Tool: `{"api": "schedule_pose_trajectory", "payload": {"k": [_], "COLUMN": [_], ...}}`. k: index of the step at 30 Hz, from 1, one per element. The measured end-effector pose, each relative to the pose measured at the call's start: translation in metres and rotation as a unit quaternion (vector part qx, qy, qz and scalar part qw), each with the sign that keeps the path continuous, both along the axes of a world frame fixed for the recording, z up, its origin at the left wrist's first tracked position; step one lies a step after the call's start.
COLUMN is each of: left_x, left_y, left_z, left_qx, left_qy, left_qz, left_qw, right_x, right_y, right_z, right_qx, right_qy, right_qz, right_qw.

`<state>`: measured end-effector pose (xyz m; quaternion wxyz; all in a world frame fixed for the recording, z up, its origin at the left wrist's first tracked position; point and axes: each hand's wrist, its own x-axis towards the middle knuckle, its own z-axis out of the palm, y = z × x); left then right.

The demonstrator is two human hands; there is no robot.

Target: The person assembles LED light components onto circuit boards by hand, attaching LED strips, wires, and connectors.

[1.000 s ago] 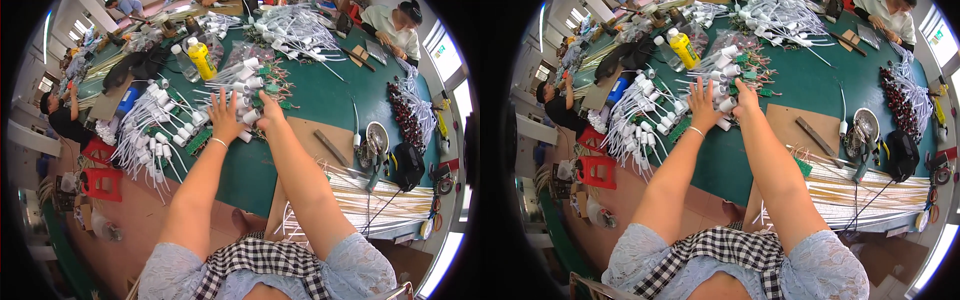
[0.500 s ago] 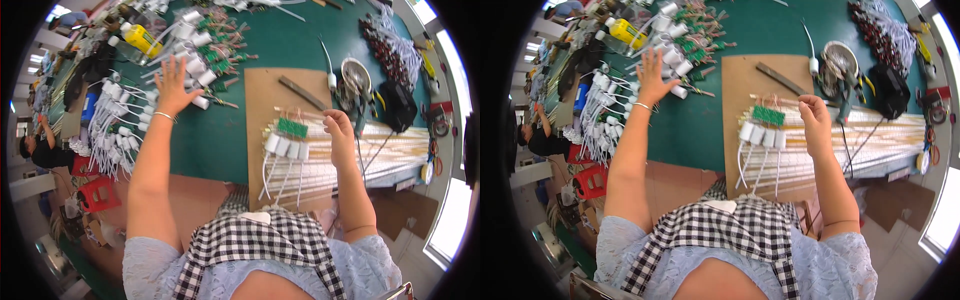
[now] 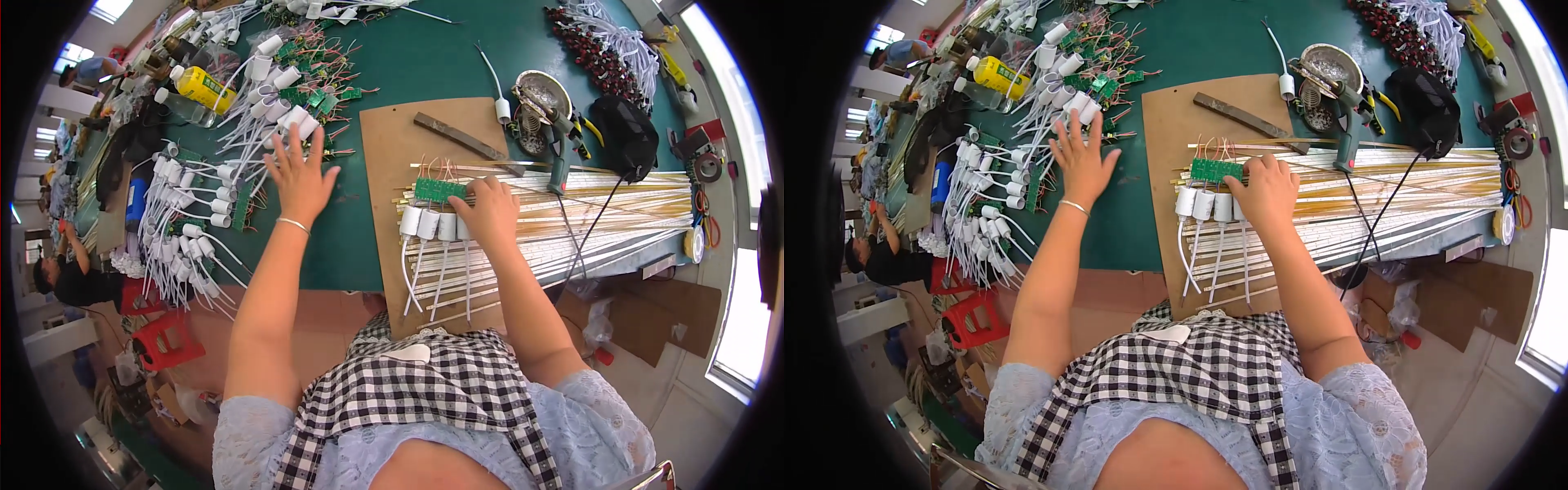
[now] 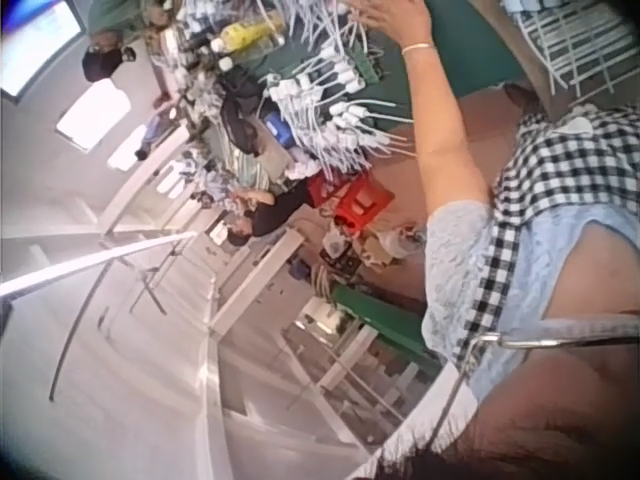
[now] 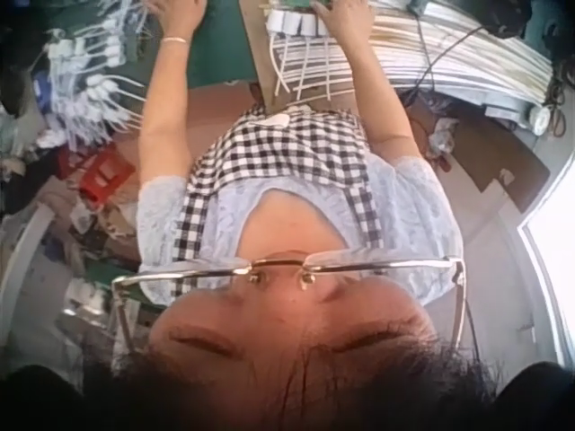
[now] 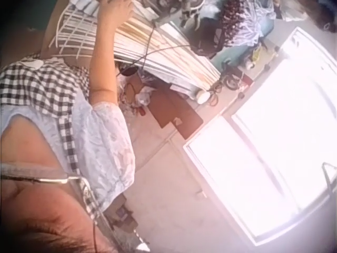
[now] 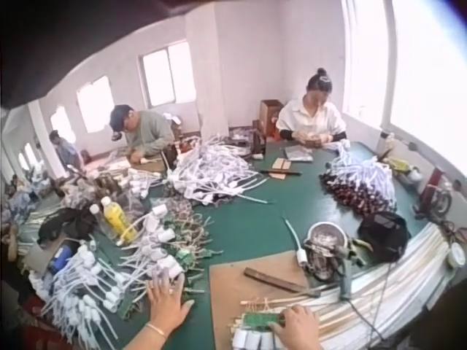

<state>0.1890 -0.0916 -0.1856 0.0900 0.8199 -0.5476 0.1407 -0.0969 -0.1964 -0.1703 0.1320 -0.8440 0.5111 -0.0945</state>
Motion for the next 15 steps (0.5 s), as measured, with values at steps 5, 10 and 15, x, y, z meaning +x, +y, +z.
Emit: {"api": "schedule_pose_trajectory", "payload": {"k": [5, 10, 15], "left_x": [-0.069, -0.110, -0.111], "left_y": [0.018, 0.029, 0.048], "left_z": [0.002, 0.033, 0.099], "left_qx": [-0.081, -0.129, -0.108], "left_qy": [0.250, 0.790, 0.865], "left_qz": [-0.160, -0.109, -0.124], "left_qw": [0.951, 0.590, 0.474], "right_x": [0.002, 0.004, 0.021], "right_y": [0.004, 0.020, 0.036], "right_z": [0.005, 0.047, 0.076], "right_qx": [0.153, 0.456, 0.566], "right_qy": [-0.209, -0.396, -0.405], "right_qz": [0.018, 0.033, 0.167], "right_qw": [0.966, 0.797, 0.698]}}
